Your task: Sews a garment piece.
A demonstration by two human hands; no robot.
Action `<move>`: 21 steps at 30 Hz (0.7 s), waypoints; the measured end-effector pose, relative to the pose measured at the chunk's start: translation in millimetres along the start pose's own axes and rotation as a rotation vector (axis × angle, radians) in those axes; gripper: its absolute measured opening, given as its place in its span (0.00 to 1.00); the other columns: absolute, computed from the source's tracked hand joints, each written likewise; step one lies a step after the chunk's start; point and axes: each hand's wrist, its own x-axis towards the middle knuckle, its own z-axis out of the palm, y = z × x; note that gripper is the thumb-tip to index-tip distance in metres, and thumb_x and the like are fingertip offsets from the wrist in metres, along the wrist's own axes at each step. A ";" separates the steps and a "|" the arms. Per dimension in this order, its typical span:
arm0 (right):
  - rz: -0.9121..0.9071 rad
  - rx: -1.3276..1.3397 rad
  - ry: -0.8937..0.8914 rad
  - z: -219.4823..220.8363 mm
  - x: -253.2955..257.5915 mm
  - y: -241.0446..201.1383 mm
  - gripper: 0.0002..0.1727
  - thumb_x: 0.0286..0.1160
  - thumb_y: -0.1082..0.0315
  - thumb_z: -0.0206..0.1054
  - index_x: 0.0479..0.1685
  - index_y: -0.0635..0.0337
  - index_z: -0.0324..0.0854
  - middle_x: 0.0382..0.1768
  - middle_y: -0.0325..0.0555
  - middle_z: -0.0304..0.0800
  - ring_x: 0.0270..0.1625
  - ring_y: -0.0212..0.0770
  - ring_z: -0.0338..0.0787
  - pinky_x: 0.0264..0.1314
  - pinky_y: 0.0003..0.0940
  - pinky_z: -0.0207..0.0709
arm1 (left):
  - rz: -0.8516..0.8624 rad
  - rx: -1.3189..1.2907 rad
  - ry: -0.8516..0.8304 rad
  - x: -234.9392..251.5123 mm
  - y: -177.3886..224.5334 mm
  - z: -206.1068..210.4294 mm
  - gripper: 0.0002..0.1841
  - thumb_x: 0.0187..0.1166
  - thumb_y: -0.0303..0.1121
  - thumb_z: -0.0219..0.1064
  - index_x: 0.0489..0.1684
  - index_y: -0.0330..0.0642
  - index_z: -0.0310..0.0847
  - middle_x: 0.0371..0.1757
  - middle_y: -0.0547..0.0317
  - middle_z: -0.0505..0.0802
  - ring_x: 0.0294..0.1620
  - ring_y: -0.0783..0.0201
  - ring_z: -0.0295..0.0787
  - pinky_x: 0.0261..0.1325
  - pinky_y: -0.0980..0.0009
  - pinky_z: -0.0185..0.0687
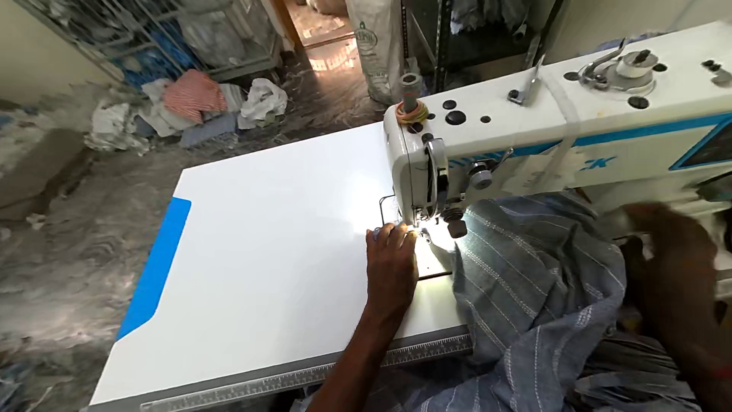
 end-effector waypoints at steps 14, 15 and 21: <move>-0.216 -0.100 -0.419 40.4 25.3 -134.1 0.25 0.81 0.68 0.66 0.75 0.68 0.77 0.65 0.68 0.82 0.61 0.72 0.85 0.48 0.69 0.81 | -0.290 -0.664 -0.837 -97.3 73.2 -117.9 0.18 0.89 0.43 0.59 0.60 0.37 0.85 0.33 0.47 0.94 0.34 0.50 0.94 0.42 0.46 0.89; -0.205 -0.137 -0.470 26.5 17.9 -140.4 0.19 0.77 0.72 0.68 0.67 0.66 0.83 0.57 0.67 0.85 0.54 0.70 0.88 0.42 0.65 0.84 | -0.317 -0.576 -0.855 -104.7 29.9 -148.1 0.18 0.88 0.43 0.61 0.59 0.37 0.87 0.35 0.47 0.95 0.36 0.51 0.94 0.44 0.45 0.89; -0.470 0.002 -0.418 20.2 -38.1 -170.5 0.08 0.66 0.66 0.79 0.42 0.55 0.92 0.78 0.62 0.78 0.85 0.67 0.69 0.84 0.77 0.54 | -0.612 0.114 -0.701 -111.1 -175.3 -256.9 0.19 0.88 0.39 0.62 0.40 0.26 0.85 0.32 0.31 0.88 0.35 0.35 0.86 0.41 0.32 0.77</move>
